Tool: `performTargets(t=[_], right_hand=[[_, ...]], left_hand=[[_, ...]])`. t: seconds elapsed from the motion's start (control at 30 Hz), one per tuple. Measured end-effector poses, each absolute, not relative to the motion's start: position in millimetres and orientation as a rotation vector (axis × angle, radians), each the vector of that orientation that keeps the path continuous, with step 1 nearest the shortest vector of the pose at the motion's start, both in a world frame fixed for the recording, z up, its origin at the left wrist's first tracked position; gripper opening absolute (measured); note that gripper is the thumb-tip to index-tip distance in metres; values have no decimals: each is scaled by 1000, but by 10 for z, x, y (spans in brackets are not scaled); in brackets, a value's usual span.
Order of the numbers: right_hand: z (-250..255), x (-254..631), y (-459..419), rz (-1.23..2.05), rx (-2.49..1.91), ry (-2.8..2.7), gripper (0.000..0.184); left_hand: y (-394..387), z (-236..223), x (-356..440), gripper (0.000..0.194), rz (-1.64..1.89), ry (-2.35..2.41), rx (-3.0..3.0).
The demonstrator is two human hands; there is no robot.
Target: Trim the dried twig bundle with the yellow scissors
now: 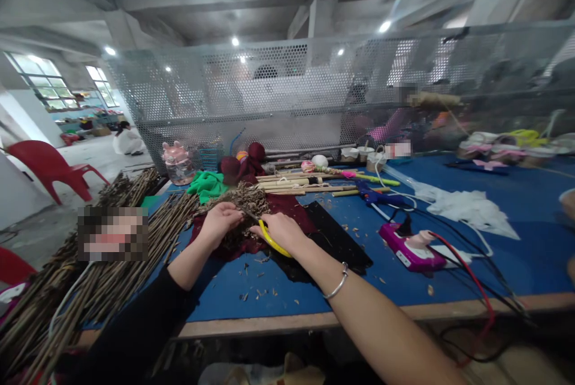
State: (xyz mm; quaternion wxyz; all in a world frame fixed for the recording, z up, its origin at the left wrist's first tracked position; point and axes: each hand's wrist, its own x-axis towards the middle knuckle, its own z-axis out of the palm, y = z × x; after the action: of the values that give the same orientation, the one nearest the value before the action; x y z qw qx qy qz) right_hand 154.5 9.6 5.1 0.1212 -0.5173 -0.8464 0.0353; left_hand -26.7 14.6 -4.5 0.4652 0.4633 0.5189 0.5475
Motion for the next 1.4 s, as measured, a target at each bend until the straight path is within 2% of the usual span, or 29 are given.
performTargets(t=[0.07, 0.2, 0.33, 0.5, 0.77, 0.93, 1.13, 1.4], right_hand=[[59, 1565, 112, 105, -1521, -2444, 51], [60, 1623, 165, 146, -1551, -2378, 50], [63, 1658, 201, 177, -1575, -2337, 54], [109, 1681, 184, 255, -1631, -2379, 71], [143, 1744, 199, 279, -1616, -2448, 70], [128, 1734, 202, 293, -1635, -2435, 65], [141, 1708, 186, 272, -1644, -2417, 60], [194, 1666, 123, 328, -1581, -2391, 64]], left_hand=[[176, -61, -359, 29, 1328, 1471, 1344], [223, -68, -537, 33, 1228, 1929, 1640], [258, -52, -577, 25, 1114, 2091, 1704], [214, 40, -591, 38, 1044, 2129, 1784], [150, 60, -533, 26, 1038, 1873, 1947], [191, -58, -309, 44, 1063, 1933, 2055], [209, -8, -243, 23, 1015, 1979, 2096], [81, 96, -244, 24, 897, 1922, 2286]])
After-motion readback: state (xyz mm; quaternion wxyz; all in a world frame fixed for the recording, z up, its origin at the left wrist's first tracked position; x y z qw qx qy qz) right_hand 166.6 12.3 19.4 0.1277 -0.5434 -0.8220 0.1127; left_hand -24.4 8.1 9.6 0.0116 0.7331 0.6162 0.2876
